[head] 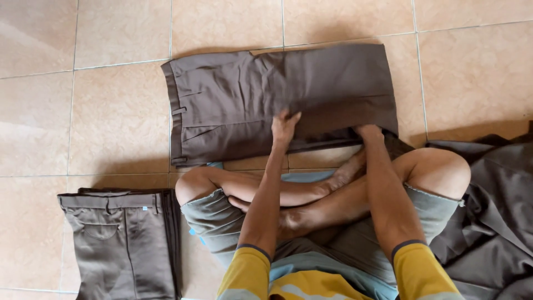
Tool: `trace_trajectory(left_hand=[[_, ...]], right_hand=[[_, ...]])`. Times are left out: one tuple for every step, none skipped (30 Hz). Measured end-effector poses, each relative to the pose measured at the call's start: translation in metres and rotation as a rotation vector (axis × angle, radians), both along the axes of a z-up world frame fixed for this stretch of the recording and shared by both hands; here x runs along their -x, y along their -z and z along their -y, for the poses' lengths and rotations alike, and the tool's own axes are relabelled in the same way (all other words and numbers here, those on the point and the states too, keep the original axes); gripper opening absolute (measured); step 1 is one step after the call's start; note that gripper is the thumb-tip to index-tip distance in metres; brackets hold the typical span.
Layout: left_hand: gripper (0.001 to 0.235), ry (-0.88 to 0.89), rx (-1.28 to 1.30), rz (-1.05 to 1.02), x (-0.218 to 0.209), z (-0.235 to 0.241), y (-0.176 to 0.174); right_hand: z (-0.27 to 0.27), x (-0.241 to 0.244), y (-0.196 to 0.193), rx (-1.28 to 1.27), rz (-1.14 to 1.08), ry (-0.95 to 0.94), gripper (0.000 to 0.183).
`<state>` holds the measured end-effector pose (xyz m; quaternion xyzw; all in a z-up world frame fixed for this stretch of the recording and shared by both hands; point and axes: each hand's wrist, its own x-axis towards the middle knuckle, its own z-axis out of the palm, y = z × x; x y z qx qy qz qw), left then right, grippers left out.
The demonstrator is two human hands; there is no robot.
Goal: The person sits on a tiled floor and folds brown trousers by hand. They smooth the fabric, fold the legs together, and then fold the garment into a compact rectangle, placing it on a growing stack of folded trousers.
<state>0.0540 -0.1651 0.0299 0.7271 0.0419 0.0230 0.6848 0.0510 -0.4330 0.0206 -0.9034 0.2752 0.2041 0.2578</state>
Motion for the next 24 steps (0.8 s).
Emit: trace_trajectory(left_hand=[[0.041,-0.016,-0.168,-0.160,0.011,-0.014,0.033],[0.044,-0.037,-0.328,-0.320,0.020,-0.026,0.066],[0.044,-0.042,-0.325,-0.322,0.021,-0.021,0.054],[0.047,-0.058,-0.368,-0.350,0.023,-0.016,0.042],[0.050,-0.074,-0.410,-0.379,0.024,-0.012,0.031],[0.050,-0.084,-0.405,-0.383,0.023,-0.006,0.032],[0.047,-0.108,-0.452,-0.422,0.023,0.000,0.033],[0.047,-0.134,-0.499,-0.456,0.018,0.006,0.033],[0.047,-0.144,-0.494,-0.453,0.017,0.007,0.026],[0.038,-0.156,-0.593,-0.368,0.018,0.009,0.019],[0.030,-0.167,-0.692,-0.283,0.018,0.011,0.013],[0.030,-0.172,-0.692,-0.285,0.016,0.008,0.018],[0.035,-0.140,-0.771,-0.267,0.014,0.005,0.024],[0.040,-0.108,-0.847,-0.251,0.013,0.003,0.029],[0.040,-0.112,-0.845,-0.255,0.024,0.000,0.022],[0.052,-0.174,-0.971,-0.078,0.028,-0.002,0.012],[0.066,-0.237,-1.093,0.102,0.032,-0.004,0.002],[0.066,-0.237,-1.092,0.101,0.034,-0.008,-0.010],[0.066,-0.163,-1.117,0.221,0.036,-0.012,-0.022],[0.067,-0.083,-1.137,0.339,0.039,-0.014,-0.033],[0.067,-0.077,-1.136,0.335,0.033,-0.024,-0.016],[0.067,-0.021,-1.129,0.300,0.026,-0.033,0.000],[0.067,0.036,-1.121,0.266,0.020,-0.042,0.016],[0.067,0.035,-1.116,0.262,0.013,-0.053,0.018]], right_hand=[[-0.005,0.006,-0.006,0.013,-0.043,-0.017,0.065],[-0.008,0.008,-0.014,0.033,-0.084,-0.040,0.063],[-0.010,0.012,-0.020,0.035,-0.085,-0.046,0.063],[-0.011,0.015,-0.026,0.056,-0.125,-0.069,0.063],[-0.013,0.019,-0.033,0.076,-0.165,-0.091,0.062],[-0.016,0.022,-0.039,0.080,-0.166,-0.101,0.062],[-0.018,0.025,-0.046,0.102,-0.207,-0.128,0.061],[-0.021,0.024,-0.054,0.124,-0.242,-0.154,0.061],[-0.022,0.026,-0.060,0.128,-0.236,-0.163,0.061],[-0.024,0.028,-0.065,0.149,-0.273,-0.188,0.060],[-0.025,0.030,-0.071,0.171,-0.310,-0.213,0.060],[-0.027,0.031,-0.077,0.172,-0.310,-0.218,0.060],[-0.029,0.032,-0.084,0.191,-0.350,-0.238,0.060],[-0.029,0.033,-0.090,0.213,-0.391,-0.260,0.061],[-0.034,0.033,-0.098,0.215,-0.393,-0.265,0.061],[-0.037,0.029,-0.107,0.240,-0.425,-0.285,0.061],[-0.041,0.024,-0.117,0.265,-0.457,-0.304,0.062],[-0.037,0.020,-0.101,0.265,-0.458,-0.305,0.062],[-0.032,0.017,-0.085,0.271,-0.462,-0.303,0.062],[-0.027,0.016,-0.068,0.276,-0.471,-0.299,0.063],[-0.026,0.020,-0.058,0.275,-0.477,-0.297,0.063],[-0.023,0.023,-0.049,0.258,-0.433,-0.315,0.061],[-0.021,0.027,-0.040,0.240,-0.390,-0.333,0.060],[-0.037,0.030,-0.038,0.245,-0.392,-0.334,0.060]])
